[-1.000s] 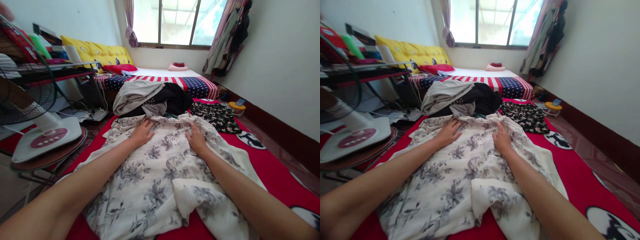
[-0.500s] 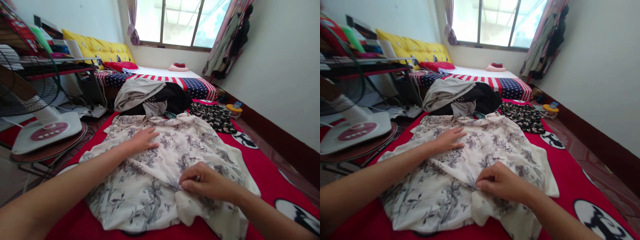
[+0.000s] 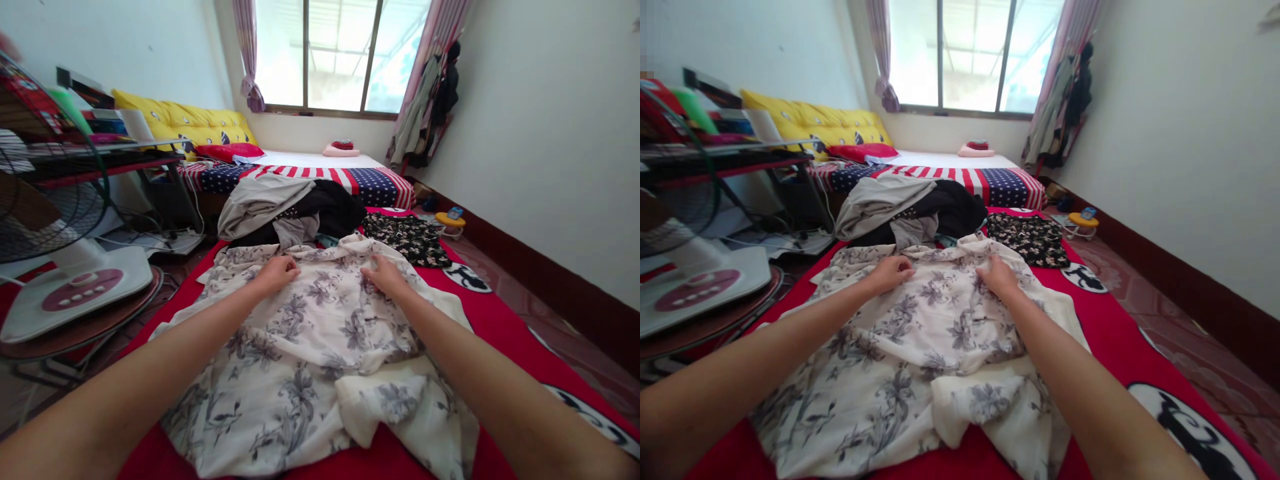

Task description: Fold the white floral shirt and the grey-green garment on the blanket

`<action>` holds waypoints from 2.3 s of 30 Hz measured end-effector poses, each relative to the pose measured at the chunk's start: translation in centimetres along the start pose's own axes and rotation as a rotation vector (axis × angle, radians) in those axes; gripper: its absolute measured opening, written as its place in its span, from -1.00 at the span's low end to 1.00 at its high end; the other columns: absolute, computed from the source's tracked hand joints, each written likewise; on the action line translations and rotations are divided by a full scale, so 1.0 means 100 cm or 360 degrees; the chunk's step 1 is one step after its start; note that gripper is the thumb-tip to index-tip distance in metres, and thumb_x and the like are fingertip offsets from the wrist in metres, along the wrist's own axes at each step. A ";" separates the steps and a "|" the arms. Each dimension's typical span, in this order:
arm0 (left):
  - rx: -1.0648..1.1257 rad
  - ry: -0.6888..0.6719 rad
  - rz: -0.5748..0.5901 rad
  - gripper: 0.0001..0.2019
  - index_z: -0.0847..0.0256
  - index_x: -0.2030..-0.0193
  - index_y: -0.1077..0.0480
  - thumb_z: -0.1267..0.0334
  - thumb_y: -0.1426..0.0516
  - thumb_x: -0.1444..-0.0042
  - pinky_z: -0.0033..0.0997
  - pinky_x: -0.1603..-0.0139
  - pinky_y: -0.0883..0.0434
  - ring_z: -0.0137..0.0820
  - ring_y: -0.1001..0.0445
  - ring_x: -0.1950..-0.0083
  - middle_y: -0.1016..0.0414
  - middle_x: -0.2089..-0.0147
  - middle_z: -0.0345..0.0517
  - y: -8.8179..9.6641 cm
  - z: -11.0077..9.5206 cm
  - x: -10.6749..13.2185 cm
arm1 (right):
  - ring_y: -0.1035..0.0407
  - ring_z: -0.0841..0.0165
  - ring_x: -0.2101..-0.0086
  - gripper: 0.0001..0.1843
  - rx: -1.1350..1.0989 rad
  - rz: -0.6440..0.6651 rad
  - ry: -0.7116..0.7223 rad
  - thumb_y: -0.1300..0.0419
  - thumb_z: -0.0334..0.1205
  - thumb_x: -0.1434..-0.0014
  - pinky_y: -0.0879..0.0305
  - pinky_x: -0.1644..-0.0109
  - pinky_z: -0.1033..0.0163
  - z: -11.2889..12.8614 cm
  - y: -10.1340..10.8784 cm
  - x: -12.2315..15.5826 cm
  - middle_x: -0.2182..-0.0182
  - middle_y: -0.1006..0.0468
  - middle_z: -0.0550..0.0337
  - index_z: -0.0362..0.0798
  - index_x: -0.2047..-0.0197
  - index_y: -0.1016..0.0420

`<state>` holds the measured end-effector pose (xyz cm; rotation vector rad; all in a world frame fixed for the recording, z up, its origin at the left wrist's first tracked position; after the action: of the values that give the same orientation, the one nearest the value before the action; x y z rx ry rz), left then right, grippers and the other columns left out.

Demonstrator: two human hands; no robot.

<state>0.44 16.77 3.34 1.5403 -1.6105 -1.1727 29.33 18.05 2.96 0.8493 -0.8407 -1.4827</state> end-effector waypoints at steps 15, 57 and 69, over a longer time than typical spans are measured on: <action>0.0243 0.0381 -0.0248 -0.86 0.24 0.32 -0.49 0.29 -0.11 -0.08 -0.45 0.35 -0.42 -0.35 -0.53 0.40 -0.53 0.47 -0.12 0.017 0.008 -0.022 | -0.39 0.38 0.63 -0.80 -0.0691 0.0058 -0.0284 -0.08 -0.39 -0.05 -0.30 0.56 0.37 -0.010 -0.007 -0.010 0.63 -0.52 0.09 -0.12 0.56 -0.41; 0.0363 -0.0151 0.1168 -0.71 0.16 0.33 -0.52 -0.01 -0.12 -0.11 -0.52 0.48 -0.24 -0.42 -0.40 0.46 -0.49 0.47 -0.20 0.054 -0.023 0.253 | -0.41 0.31 0.22 -0.77 -0.0456 0.0747 0.1222 -0.25 -0.04 -0.12 -0.25 0.14 0.30 0.137 -0.023 0.237 0.22 -0.56 0.14 0.01 0.22 -0.60; 0.0159 0.0513 -0.0498 -0.59 0.32 0.09 -0.47 0.17 -0.28 0.09 -0.26 0.24 -0.46 -0.17 -0.56 0.24 -0.58 0.25 0.08 0.092 0.115 0.098 | -0.31 0.43 0.48 -0.55 -0.1024 0.1123 0.1294 -0.18 0.15 -0.12 -0.15 0.40 0.36 0.147 -0.101 0.264 0.55 -0.44 0.22 -0.10 0.43 -0.59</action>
<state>-15.18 8.58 5.39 1.9852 -1.2625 -0.9459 10.00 -7.04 -0.07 0.4965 0.0007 -0.5994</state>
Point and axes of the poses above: each hand's wrist, its own x-axis away from the middle knuckle, its own y-axis out of the back of the hand, z = x × y, the point moved 8 cm from there along -x, towards the middle knuckle
